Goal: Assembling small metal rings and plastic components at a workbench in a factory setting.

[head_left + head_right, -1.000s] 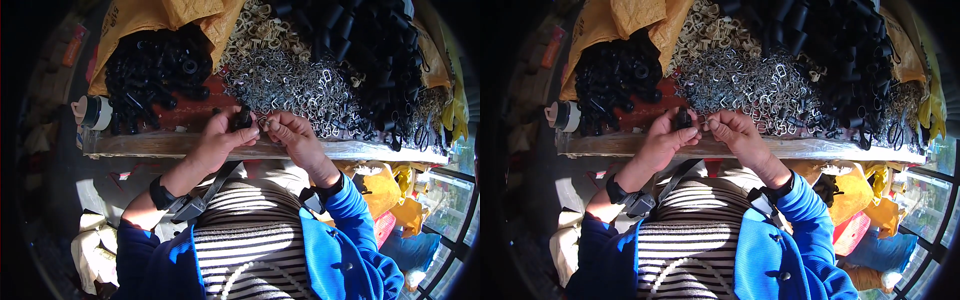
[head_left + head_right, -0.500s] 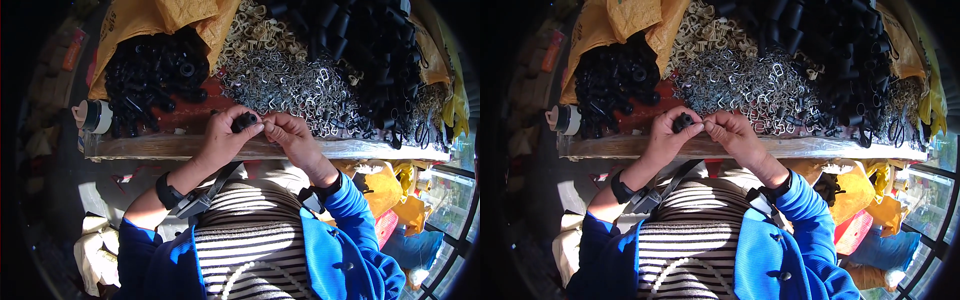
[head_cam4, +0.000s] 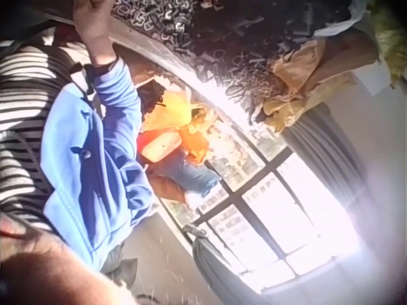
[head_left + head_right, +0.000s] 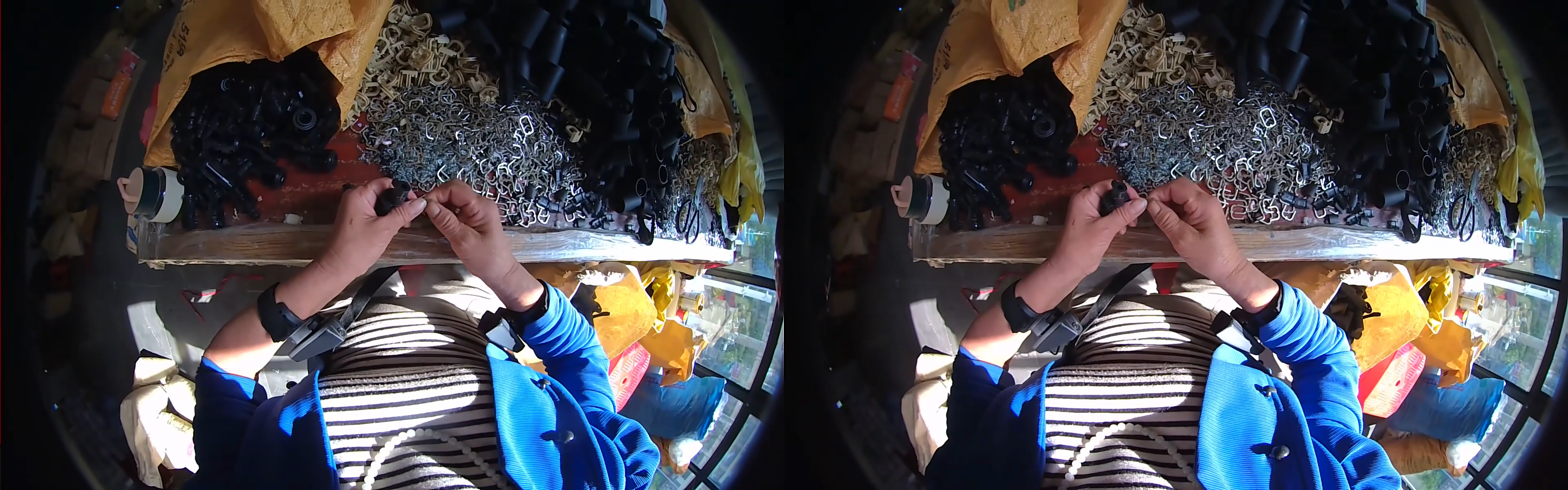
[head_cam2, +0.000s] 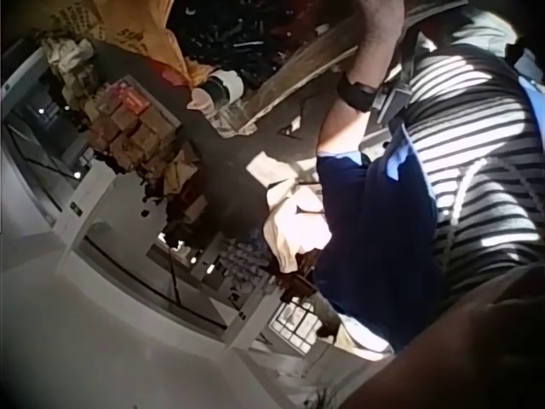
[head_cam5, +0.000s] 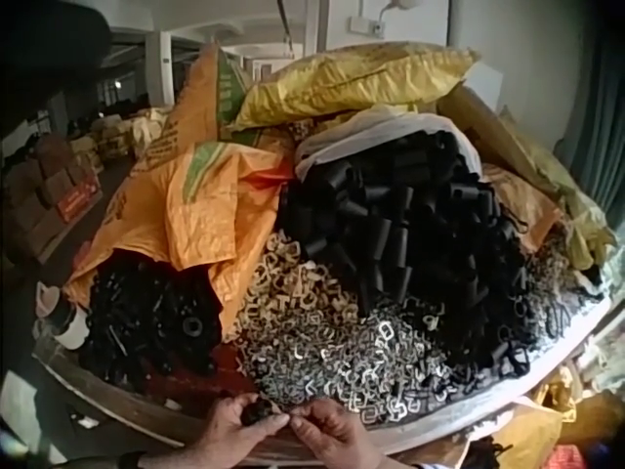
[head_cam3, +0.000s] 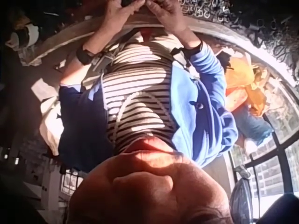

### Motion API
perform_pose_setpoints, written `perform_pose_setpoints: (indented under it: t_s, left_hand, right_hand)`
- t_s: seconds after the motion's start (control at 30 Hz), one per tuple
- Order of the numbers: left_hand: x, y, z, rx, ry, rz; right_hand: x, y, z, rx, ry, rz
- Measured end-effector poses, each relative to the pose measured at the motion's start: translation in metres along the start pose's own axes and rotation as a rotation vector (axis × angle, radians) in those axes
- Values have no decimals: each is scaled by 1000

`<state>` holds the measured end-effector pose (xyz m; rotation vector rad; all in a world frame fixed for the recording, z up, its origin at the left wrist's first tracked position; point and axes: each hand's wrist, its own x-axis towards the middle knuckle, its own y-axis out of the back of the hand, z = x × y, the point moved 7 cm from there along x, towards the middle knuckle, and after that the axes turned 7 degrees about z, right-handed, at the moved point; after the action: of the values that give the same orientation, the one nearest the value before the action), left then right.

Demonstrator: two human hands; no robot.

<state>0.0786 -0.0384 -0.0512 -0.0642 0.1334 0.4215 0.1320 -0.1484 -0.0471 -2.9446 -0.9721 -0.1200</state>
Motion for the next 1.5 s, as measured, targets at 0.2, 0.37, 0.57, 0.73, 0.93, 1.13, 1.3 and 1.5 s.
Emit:
perform_pose_setpoints:
  t_s: [0.2,0.37,0.57,0.73,0.93,1.13,1.3,1.5]
  left_hand:
    - [4,1,0,-1,3,17]
    - [16,10,-3,75,7,36]
    - [20,8,-7,79,163,-70]
    - [11,9,-16,-348,364,-148]
    - [0,2,-12,-433,377,-181]
    - [-10,-4,-12,-420,372,-205]
    - [-17,-8,-12,-459,353,-187]
    - [-20,-12,-13,-400,327,-238]
  right_hand:
    - [2,3,0,-35,-8,21]
    - [3,7,8,81,-163,57]
    - [6,8,-1,-116,79,52]
    - [6,11,-7,-149,98,31]
    - [3,7,-24,-229,186,5]
    - [0,-3,-45,-401,359,-15]
    - [-4,-11,-50,-534,463,-71]
    - [-4,-13,-49,-621,473,-98]
